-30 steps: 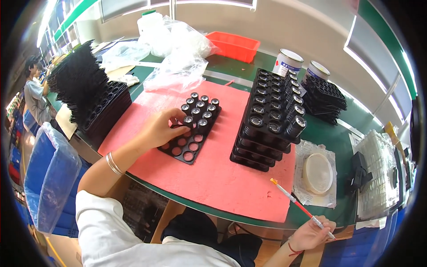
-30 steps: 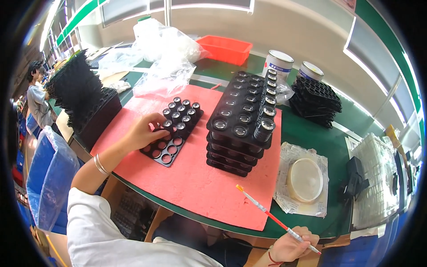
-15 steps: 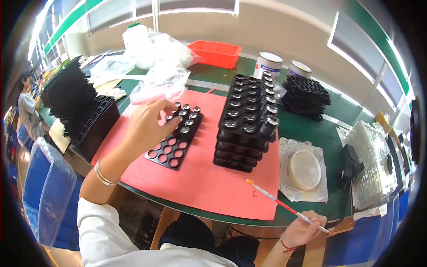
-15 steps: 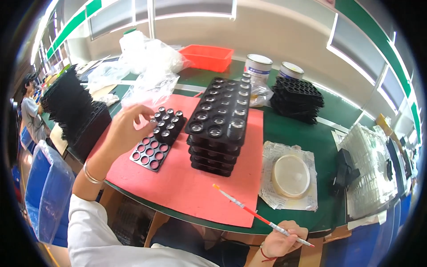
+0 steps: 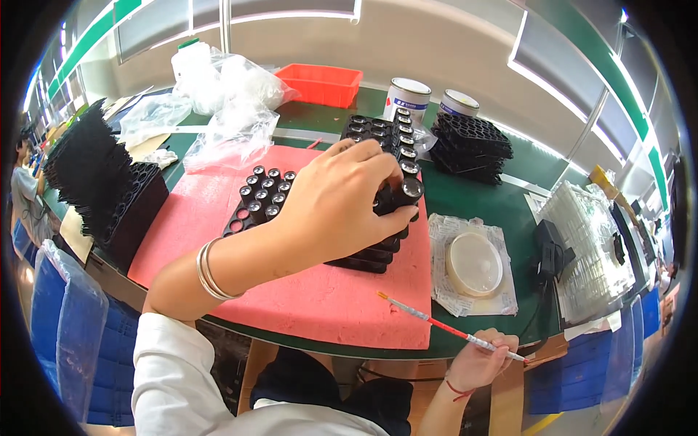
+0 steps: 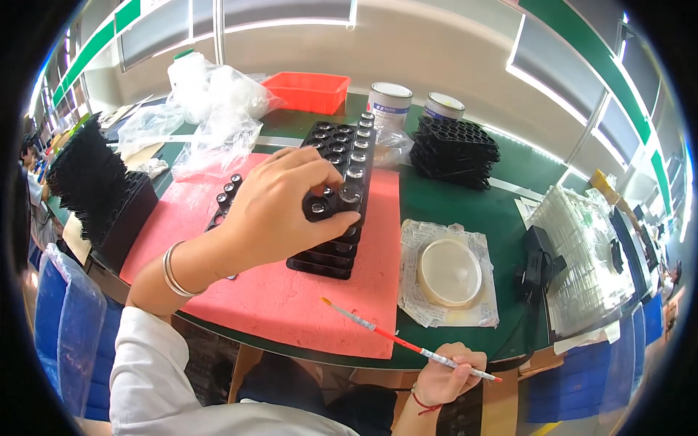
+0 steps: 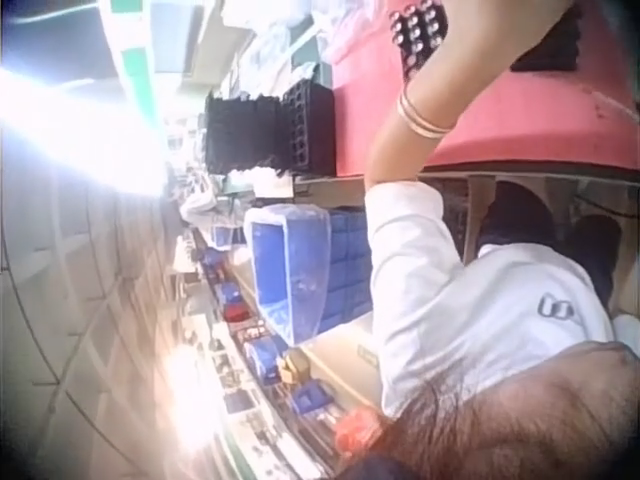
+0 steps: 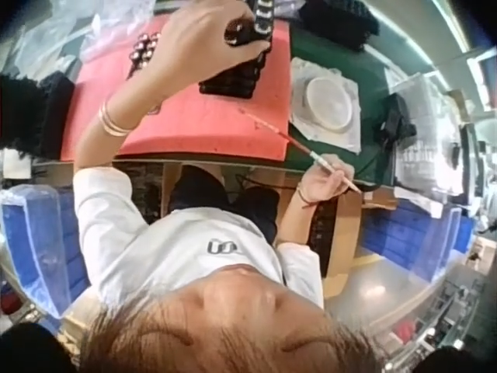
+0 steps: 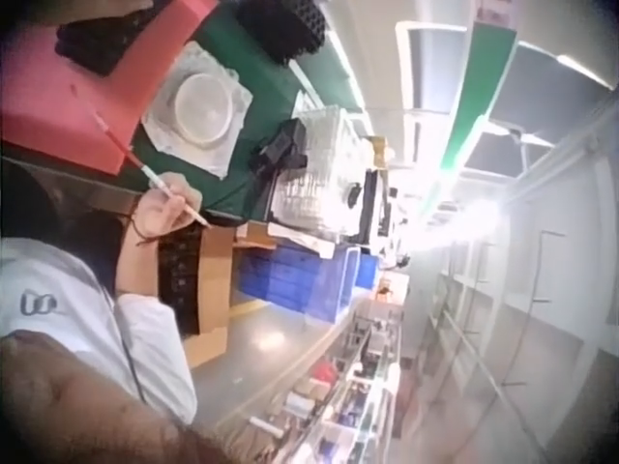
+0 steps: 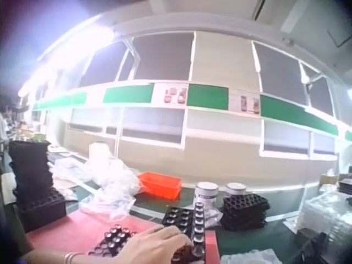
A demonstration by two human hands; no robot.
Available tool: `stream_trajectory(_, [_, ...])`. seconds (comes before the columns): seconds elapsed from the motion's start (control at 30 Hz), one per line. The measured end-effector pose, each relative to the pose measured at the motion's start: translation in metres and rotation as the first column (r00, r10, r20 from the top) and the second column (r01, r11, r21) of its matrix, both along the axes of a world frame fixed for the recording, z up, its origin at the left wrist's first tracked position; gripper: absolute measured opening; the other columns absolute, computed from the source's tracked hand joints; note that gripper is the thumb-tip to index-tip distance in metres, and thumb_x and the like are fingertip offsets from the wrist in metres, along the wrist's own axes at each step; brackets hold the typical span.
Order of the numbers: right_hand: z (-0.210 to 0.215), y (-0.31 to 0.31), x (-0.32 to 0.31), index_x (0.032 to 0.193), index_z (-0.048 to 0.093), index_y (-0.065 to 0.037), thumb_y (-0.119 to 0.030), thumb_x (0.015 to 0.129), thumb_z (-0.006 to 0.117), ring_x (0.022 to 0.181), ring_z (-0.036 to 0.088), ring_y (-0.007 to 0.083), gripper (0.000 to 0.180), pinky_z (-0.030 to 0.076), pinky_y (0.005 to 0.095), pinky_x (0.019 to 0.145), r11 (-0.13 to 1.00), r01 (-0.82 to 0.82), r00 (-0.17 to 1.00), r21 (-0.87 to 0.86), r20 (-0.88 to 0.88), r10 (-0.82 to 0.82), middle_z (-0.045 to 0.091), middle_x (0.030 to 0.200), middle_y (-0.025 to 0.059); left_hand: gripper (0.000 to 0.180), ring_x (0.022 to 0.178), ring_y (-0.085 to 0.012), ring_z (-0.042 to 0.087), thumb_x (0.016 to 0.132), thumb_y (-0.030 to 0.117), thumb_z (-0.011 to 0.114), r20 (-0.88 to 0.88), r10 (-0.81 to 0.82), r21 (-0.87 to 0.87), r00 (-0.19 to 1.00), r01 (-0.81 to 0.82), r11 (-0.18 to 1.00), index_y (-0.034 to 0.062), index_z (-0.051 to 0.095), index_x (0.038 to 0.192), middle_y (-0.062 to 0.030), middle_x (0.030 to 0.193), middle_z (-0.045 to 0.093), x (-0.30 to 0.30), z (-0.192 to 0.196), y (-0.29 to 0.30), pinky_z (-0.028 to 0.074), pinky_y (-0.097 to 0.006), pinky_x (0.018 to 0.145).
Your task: Apply glue to individual light components using a brush and organize them into assembly trays.
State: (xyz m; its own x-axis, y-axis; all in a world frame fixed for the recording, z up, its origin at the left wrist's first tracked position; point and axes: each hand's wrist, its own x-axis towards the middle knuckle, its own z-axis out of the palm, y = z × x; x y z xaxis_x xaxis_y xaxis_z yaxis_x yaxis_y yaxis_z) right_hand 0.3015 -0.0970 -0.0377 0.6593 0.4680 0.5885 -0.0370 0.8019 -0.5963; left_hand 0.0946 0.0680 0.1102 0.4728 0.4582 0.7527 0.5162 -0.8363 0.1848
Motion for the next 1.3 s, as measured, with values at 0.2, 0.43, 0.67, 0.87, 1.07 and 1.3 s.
stream_trajectory(0.2, [0.009,0.0,0.006,0.082,0.041,-0.006,-0.02,0.09,0.048,0.061,0.038,0.0089,0.018,0.033,0.0205,0.053,0.996,-0.013,0.971,0.087,-0.235,0.034,0.039,0.069,-0.0001,0.029,0.063,-0.0108,0.054,0.06,0.004,0.072,0.22,-0.465,-0.251,0.858,0.51,0.823,0.0028,0.056,0.083,-0.0061,0.082,0.06,-0.026,-0.012,-0.025,0.044,-0.023,0.053])
stream_trajectory(0.43, [0.001,0.001,0.013,0.082,0.04,-0.006,-0.02,0.089,0.048,0.063,0.038,0.0109,0.017,0.031,0.0219,0.057,0.996,-0.077,0.991,0.051,-0.108,0.082,0.038,0.066,0.0009,0.026,0.078,-0.0055,0.055,0.076,0.013,0.068,0.514,-0.225,-0.842,0.828,0.537,0.052,0.0,0.058,0.097,-0.0006,0.086,0.061,-0.042,-0.094,-0.032,0.046,-0.021,0.072])
stream_trajectory(0.67, [-0.003,0.006,0.021,0.079,0.038,-0.007,-0.025,0.087,0.05,0.054,0.038,0.0144,0.024,0.029,0.0273,0.053,0.998,0.057,0.981,0.032,0.182,-0.062,0.044,0.059,0.0064,0.031,0.076,-0.0055,0.057,0.077,0.018,0.069,0.465,-0.182,-0.882,0.866,0.472,-0.004,-0.0044,0.062,0.096,-0.0038,0.082,0.063,-0.047,-0.097,-0.027,0.048,-0.021,0.075])
stream_trajectory(0.87, [-0.004,0.005,0.019,0.08,0.04,-0.007,-0.028,0.088,0.05,0.055,0.043,0.0165,0.025,0.031,0.0284,0.053,0.998,0.061,0.92,-0.013,0.389,-0.051,0.047,0.06,0.0082,0.032,0.073,-0.0063,0.058,0.076,0.019,0.07,0.44,-0.179,-0.892,0.88,0.451,0.024,-0.0063,0.062,0.094,-0.006,0.079,0.064,-0.046,-0.099,-0.026,0.05,-0.022,0.074])
stream_trajectory(1.07, [-0.004,0.005,0.019,0.079,0.04,-0.007,-0.028,0.088,0.051,0.054,0.043,0.0164,0.026,0.031,0.0275,0.051,0.997,0.074,0.908,-0.022,0.415,-0.058,0.048,0.06,0.0079,0.031,0.072,-0.0065,0.059,0.075,0.018,0.07,0.43,-0.191,-0.895,0.882,0.445,0.041,-0.0062,0.063,0.092,-0.0061,0.078,0.064,-0.045,-0.1,-0.026,0.05,-0.022,0.073])
stream_trajectory(1.3, [-0.003,0.006,0.018,0.079,0.041,-0.005,-0.028,0.087,0.051,0.051,0.043,0.0159,0.026,0.031,0.0268,0.049,0.988,0.146,0.879,-0.042,0.463,-0.11,0.048,0.059,0.0089,0.029,0.074,-0.0064,0.058,0.077,0.018,0.069,0.459,-0.198,-0.881,0.866,0.473,0.028,-0.0053,0.063,0.092,-0.0057,0.079,0.064,-0.046,-0.102,-0.027,0.05,-0.022,0.073])
